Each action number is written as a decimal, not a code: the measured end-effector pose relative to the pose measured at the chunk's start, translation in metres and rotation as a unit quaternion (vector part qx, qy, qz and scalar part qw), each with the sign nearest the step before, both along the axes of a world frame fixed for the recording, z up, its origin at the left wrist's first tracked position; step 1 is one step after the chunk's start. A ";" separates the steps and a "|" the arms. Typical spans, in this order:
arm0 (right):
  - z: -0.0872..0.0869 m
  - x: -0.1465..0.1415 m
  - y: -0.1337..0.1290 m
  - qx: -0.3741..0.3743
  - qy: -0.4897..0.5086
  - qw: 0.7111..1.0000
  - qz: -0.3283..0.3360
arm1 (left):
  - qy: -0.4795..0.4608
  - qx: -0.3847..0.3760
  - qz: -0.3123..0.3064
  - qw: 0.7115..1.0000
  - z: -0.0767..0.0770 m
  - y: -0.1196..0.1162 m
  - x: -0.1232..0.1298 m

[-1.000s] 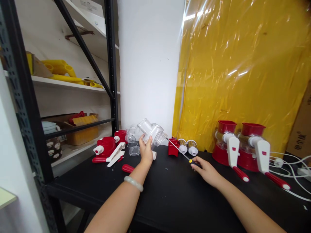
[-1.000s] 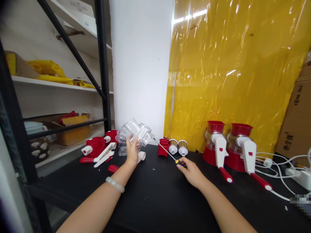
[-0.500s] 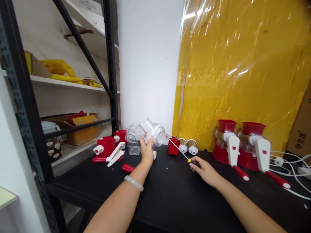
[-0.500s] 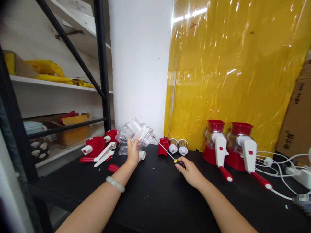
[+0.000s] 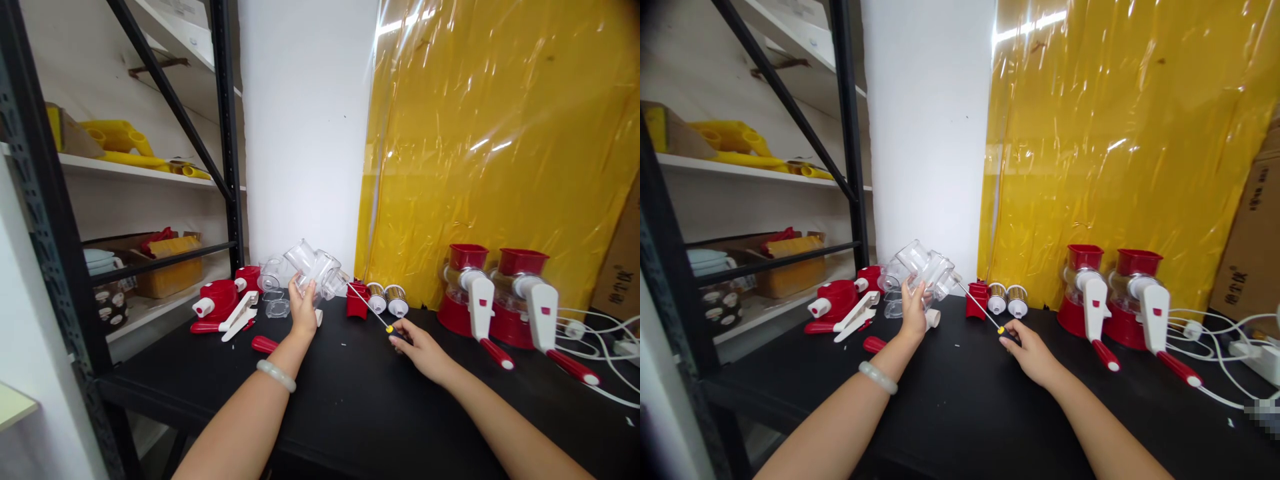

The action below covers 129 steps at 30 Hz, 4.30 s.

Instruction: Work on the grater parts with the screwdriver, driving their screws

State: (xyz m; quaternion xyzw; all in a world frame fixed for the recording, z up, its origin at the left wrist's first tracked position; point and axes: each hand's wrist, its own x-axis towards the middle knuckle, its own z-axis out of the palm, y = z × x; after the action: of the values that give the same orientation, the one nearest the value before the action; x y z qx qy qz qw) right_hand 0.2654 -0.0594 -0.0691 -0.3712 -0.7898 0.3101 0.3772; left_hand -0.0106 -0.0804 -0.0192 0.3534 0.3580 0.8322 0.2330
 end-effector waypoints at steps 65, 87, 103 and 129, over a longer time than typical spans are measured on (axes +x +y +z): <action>0.028 0.028 -0.009 0.020 -0.213 0.976 -0.033 | 0.006 0.007 0.001 1.000 -0.001 -0.002 0.000; 0.042 0.026 -0.019 -0.067 -0.296 0.953 -0.022 | -0.005 0.007 -0.005 1.000 -0.002 -0.001 -0.001; 0.029 0.023 -0.014 -0.112 -0.231 0.966 0.005 | -0.001 0.004 -0.004 1.000 -0.001 -0.002 -0.001; 0.030 0.018 -0.019 -0.153 -0.211 0.965 0.028 | -0.001 0.010 0.004 1.000 -0.003 0.001 -0.003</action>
State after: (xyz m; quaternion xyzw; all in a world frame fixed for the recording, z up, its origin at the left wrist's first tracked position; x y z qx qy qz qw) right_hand 0.2831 -0.0782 -0.0387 -0.4596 -0.8046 0.3523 0.1316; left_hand -0.0141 -0.0795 -0.0218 0.3533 0.3506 0.8374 0.2260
